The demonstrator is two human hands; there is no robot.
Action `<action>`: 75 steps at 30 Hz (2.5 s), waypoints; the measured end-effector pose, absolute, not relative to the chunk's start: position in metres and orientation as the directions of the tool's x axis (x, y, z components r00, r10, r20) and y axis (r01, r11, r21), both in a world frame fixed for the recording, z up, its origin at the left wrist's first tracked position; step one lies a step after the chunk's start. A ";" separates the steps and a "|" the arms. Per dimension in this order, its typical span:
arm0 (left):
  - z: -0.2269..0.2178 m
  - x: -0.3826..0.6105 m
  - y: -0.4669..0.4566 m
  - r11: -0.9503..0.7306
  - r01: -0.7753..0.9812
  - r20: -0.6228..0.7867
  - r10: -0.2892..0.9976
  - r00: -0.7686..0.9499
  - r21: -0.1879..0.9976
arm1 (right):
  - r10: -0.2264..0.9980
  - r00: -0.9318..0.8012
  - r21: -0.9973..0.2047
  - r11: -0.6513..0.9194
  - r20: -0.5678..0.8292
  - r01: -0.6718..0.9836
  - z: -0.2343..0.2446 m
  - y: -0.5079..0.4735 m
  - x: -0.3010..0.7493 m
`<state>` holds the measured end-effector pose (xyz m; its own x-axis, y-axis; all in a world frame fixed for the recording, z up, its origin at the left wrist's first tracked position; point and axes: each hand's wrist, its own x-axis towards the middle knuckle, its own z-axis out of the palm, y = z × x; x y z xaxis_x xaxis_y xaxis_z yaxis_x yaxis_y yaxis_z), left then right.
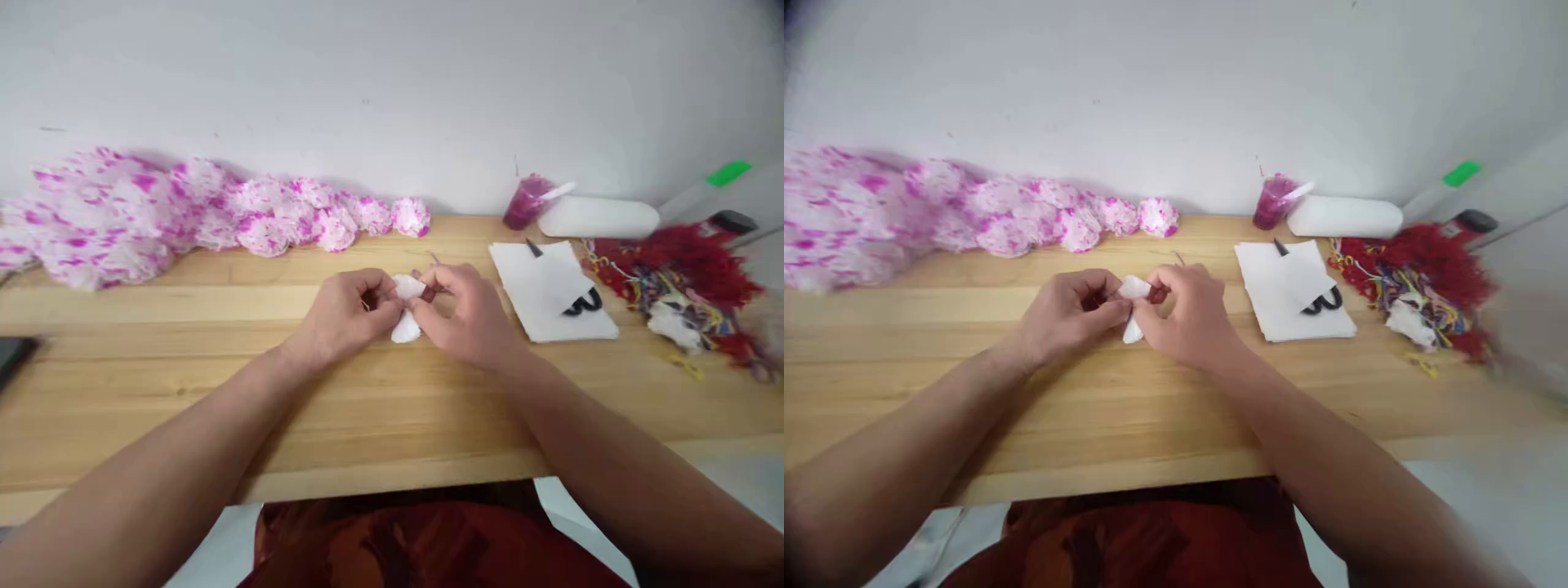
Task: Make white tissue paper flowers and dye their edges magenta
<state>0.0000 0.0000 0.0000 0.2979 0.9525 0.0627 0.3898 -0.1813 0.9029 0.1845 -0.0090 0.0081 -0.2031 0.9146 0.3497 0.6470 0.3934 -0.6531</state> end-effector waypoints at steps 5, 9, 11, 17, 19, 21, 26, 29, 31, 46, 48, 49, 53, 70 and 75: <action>-0.002 0.001 0.000 -0.165 0.391 0.050 0.956 0.288 0.906 | 0.921 -0.183 -0.657 0.375 0.343 0.654 0.006 -0.006 0.186; -0.001 0.002 0.000 -0.153 0.397 0.043 0.961 0.274 0.905 | 0.922 -0.173 -0.665 0.372 0.347 0.647 0.005 -0.006 0.186; 0.000 0.002 0.000 -0.155 0.419 0.042 0.963 0.266 0.895 | 0.914 -0.195 -0.662 0.393 0.354 0.638 0.005 -0.007 0.186; -0.001 0.003 0.000 -0.176 0.447 0.066 0.966 0.251 0.877 | 0.909 -0.237 -0.670 0.413 0.343 0.616 0.005 -0.009 0.187; -0.001 0.003 0.001 -0.175 0.453 0.069 0.968 0.242 0.874 | 0.919 -0.211 -0.665 0.388 0.333 0.638 0.006 -0.008 0.186; 0.000 0.003 0.001 -0.173 0.451 0.069 0.969 0.237 0.875 | 0.926 -0.185 -0.660 0.366 0.330 0.656 0.006 -0.008 0.186; 0.002 0.004 -0.001 -0.181 0.435 0.071 0.964 0.256 0.882 | 0.926 -0.188 -0.658 0.366 0.328 0.658 0.006 -0.009 0.185; 0.002 0.004 -0.002 -0.193 0.452 0.084 0.965 0.250 0.871 | 0.930 -0.186 -0.653 0.357 0.318 0.668 0.006 -0.008 0.185; 0.001 0.004 -0.002 -0.195 0.464 0.087 0.966 0.244 0.864 | 0.930 -0.175 -0.646 0.351 0.322 0.678 0.006 -0.008 0.185; 0.001 0.004 0.000 -0.168 0.476 0.057 0.970 0.238 0.863 | 0.945 -0.184 -0.710 0.325 0.270 0.625 0.009 -0.008 0.186; 0.001 0.004 0.000 -0.168 0.479 0.058 0.970 0.236 0.862 | 0.947 -0.180 -0.711 0.319 0.267 0.626 0.010 -0.007 0.186; 0.001 0.004 0.000 -0.169 0.481 0.059 0.970 0.236 0.860 | 0.947 -0.184 -0.713 0.320 0.265 0.624 0.010 -0.007 0.186; 0.003 0.005 -0.002 -0.170 0.485 0.061 0.971 0.232 0.858 | 0.946 -0.199 -0.705 0.324 0.257 0.630 0.010 -0.008 0.185; 0.005 0.007 -0.004 -0.247 0.547 0.135 0.962 0.237 0.800 | 0.956 -0.161 -0.698 0.289 0.244 0.656 0.007 -0.008 0.184; 0.006 0.006 -0.005 -0.226 0.553 0.101 0.964 0.247 0.802 | 0.945 -0.186 -0.691 0.324 0.269 0.646 0.007 -0.008 0.184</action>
